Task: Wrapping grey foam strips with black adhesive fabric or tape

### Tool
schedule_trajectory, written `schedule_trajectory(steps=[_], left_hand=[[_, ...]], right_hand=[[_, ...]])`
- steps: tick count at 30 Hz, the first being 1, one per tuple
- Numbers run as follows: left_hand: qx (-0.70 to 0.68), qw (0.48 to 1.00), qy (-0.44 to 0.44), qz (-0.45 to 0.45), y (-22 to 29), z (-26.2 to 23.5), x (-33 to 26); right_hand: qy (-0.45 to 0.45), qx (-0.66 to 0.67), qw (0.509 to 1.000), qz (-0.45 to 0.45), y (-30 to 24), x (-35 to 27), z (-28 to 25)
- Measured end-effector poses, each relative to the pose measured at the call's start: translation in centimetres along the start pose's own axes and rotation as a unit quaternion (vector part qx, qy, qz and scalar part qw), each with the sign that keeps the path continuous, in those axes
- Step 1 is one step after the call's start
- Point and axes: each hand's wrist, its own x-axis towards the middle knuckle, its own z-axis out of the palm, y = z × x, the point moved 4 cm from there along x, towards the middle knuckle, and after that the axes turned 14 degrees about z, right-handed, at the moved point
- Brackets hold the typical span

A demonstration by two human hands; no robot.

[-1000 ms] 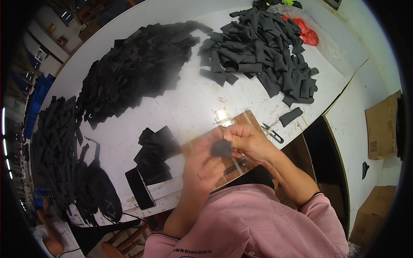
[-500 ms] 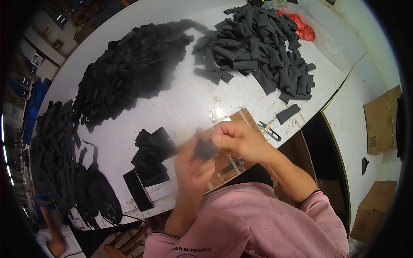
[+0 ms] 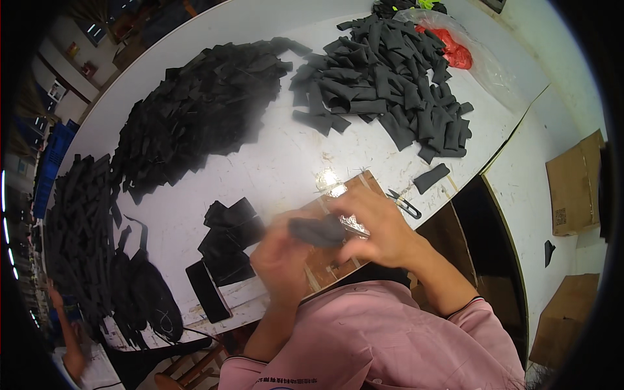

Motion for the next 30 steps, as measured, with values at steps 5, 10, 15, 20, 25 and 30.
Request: schedule_trajectory(steps=[5,10,15,20,25,30], left_hand=[[0.079,0.996,0.020,-0.017,-1.7,-0.9,-2.1],[-0.159,0.971,0.075,-0.163,-2.3,1.6,0.0],[0.083,0.971,-0.216,-0.063,-1.3,2.1,1.8],[0.087,0.975,-0.195,-0.067,-2.5,1.5,1.1],[0.058,0.975,-0.212,0.024,-2.7,1.5,0.8],[0.093,0.984,-0.146,-0.050,-1.2,2.0,1.1]], right_hand=[[-0.107,-0.287,0.947,-0.102,2.0,-1.5,1.9],[-0.104,-0.192,0.976,-0.028,4.1,-1.6,1.9],[-0.105,-0.124,0.986,-0.026,5.4,-2.7,2.4],[-0.124,-0.123,0.984,0.013,6.1,-2.7,3.0],[-0.145,-0.156,0.977,-0.023,5.8,-3.2,3.2],[-0.154,-0.112,0.979,0.073,5.9,-2.6,2.8]])
